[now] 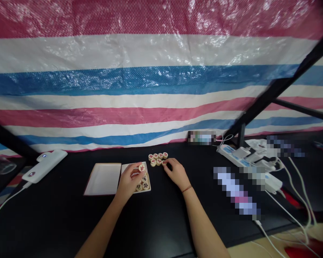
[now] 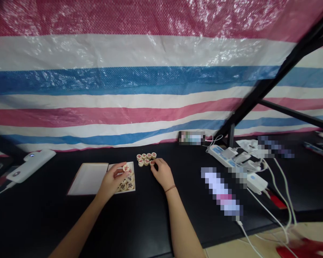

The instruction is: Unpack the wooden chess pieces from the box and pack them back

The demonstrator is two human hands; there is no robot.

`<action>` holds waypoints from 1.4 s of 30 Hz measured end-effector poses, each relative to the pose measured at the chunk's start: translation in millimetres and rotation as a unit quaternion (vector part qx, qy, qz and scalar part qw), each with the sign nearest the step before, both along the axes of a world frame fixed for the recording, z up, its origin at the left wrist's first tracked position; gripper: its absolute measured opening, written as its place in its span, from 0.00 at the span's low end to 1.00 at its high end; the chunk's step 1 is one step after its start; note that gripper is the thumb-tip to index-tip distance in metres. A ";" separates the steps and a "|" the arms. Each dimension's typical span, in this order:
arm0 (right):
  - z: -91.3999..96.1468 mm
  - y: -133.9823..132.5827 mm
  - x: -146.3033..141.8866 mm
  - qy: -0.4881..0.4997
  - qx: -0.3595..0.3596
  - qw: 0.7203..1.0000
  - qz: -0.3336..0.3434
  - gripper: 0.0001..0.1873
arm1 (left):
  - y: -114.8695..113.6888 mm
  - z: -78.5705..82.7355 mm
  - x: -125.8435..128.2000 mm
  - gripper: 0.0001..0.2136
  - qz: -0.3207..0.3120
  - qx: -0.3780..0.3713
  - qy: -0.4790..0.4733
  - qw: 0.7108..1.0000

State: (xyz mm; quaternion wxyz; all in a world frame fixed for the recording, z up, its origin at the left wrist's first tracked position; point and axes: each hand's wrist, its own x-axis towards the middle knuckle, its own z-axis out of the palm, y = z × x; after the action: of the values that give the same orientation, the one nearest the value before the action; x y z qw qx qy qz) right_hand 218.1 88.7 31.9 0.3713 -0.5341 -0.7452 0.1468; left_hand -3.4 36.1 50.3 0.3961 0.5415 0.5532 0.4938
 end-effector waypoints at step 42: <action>-15.7 0.4 -6.5 -0.046 -0.029 0.995 -0.078 0.05 | -9.5 12.5 -17.8 0.14 0.001 0.026 0.263 0.965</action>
State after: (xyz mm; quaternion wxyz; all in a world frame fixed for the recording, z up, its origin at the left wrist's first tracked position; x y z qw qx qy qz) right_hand 211.6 89.1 16.2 0.3314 -0.6075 -0.7128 0.1144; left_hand -21.2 26.6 62.8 0.2223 0.6622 0.6249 0.3488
